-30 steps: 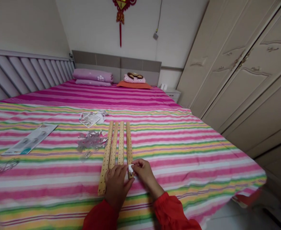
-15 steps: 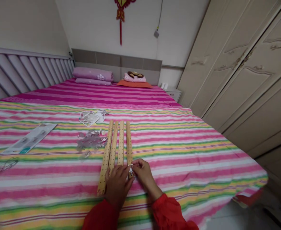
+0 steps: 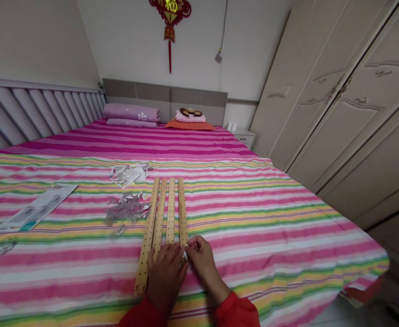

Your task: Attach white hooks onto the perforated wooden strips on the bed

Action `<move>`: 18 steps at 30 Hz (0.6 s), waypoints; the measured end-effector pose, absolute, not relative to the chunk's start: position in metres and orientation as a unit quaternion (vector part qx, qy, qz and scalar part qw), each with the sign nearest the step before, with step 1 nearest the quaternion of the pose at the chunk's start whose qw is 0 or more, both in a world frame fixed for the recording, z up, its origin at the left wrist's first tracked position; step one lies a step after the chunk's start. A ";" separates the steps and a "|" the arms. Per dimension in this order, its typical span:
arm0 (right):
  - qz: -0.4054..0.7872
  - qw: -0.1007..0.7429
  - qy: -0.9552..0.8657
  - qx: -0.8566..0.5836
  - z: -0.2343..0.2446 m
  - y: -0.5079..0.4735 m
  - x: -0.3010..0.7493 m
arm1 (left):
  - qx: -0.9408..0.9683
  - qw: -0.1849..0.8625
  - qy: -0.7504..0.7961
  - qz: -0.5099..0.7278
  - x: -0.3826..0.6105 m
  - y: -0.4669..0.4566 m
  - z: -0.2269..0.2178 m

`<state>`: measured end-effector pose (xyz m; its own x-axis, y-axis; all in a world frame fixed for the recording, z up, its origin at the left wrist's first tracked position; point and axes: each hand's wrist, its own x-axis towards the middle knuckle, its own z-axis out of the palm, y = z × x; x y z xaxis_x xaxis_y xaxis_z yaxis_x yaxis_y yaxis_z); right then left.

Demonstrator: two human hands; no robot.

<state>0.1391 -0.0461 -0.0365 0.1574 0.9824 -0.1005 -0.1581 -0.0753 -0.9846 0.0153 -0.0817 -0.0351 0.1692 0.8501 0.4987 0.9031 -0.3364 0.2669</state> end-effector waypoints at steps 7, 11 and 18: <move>0.505 0.544 -0.398 -0.539 -0.040 -0.043 0.139 | -0.771 0.044 -0.562 -0.296 0.013 -0.080 -0.036; 0.518 0.542 -0.389 -0.535 -0.041 -0.040 0.139 | -0.768 0.043 -0.566 -0.296 0.015 -0.079 -0.036; 0.548 0.556 -0.381 -0.496 -0.033 -0.046 0.143 | -0.768 0.005 -0.572 -0.288 0.007 -0.083 -0.023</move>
